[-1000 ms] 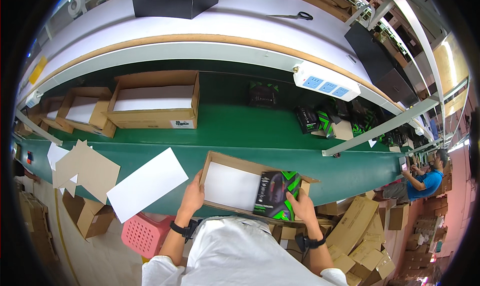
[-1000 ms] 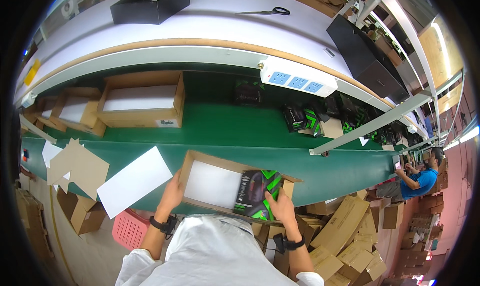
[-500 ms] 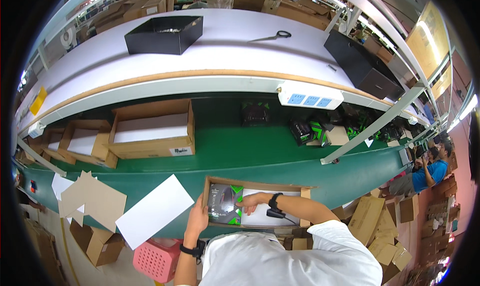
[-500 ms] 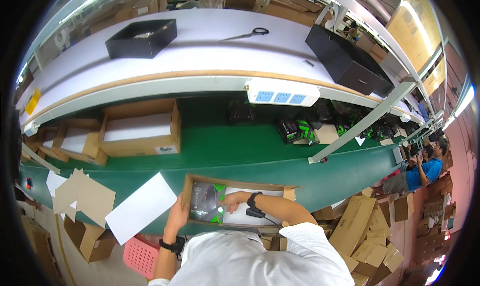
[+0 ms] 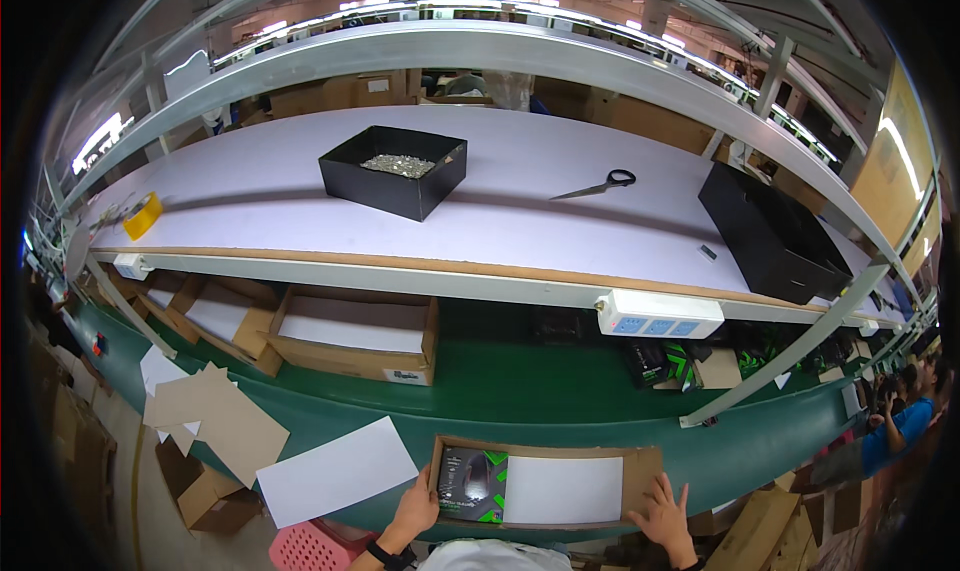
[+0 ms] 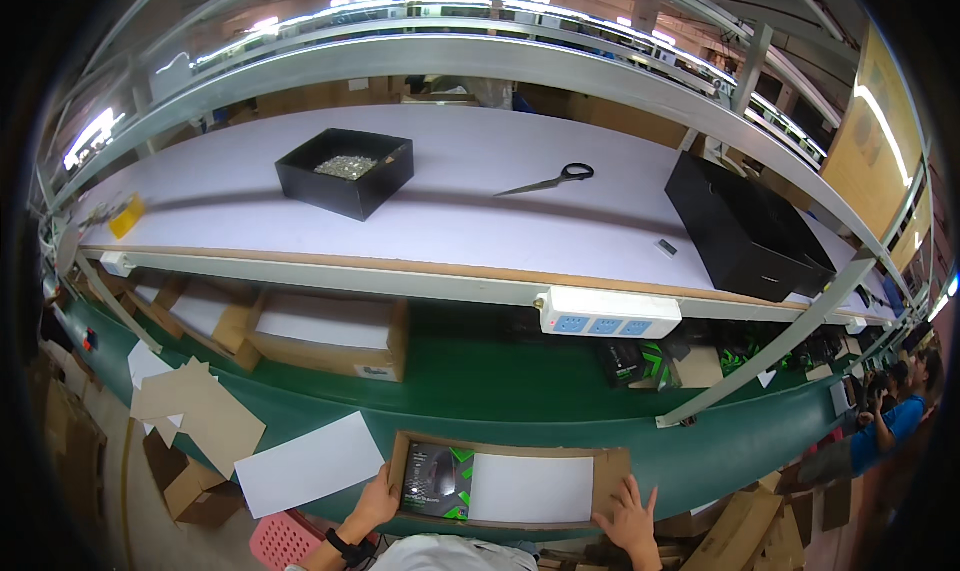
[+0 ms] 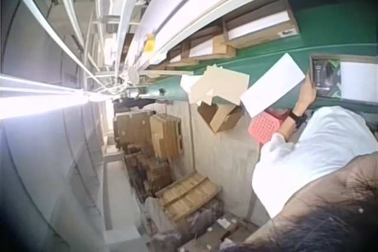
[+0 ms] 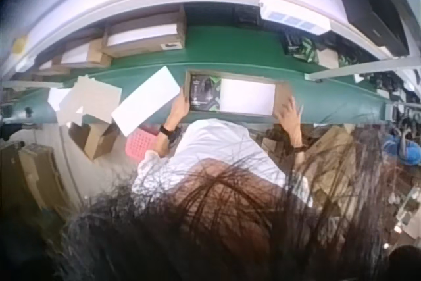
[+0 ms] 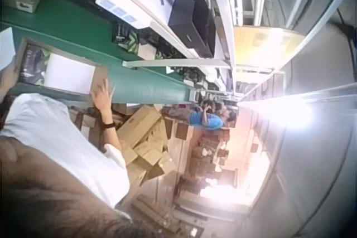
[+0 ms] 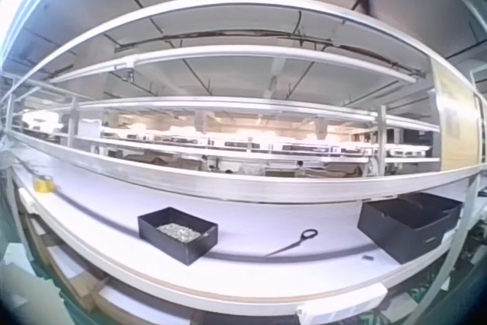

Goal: Packing retail computer mouse boxes into larger cardboard shipping boxes on an electronics factory production line.

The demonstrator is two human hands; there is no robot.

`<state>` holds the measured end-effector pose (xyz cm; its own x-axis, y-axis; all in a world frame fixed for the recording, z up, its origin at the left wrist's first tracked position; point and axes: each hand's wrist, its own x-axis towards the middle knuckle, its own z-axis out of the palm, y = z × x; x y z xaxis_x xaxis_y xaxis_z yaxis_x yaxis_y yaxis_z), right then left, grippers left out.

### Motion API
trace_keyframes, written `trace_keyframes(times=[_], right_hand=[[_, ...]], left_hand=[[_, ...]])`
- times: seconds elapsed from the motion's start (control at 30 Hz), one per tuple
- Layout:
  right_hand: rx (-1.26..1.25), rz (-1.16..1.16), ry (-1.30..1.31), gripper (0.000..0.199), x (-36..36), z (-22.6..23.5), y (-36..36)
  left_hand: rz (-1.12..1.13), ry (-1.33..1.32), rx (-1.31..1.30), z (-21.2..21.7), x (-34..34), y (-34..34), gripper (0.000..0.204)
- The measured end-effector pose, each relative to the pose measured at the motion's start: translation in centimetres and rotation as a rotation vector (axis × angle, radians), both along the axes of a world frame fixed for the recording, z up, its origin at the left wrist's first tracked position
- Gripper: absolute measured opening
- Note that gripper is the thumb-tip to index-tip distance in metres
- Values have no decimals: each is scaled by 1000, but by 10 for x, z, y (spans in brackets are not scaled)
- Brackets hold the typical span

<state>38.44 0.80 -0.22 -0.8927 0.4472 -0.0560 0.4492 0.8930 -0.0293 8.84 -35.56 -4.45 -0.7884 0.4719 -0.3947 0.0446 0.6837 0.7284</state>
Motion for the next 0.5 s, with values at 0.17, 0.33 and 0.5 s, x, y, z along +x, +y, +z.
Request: trace_keyframes(times=[0.17,0.33,0.5], right_hand=[[-364,-130,453,31,8,-21,-10],[-422,-313,532,29,16,-33,-17],[-751,-92,223,37,28,52,40]], left_hand=[[-27,19,36,-8,3,-4,59],[-95,171,89,-31,-14,0,58],[-597,-137,-308,36,-79,-20,73]])
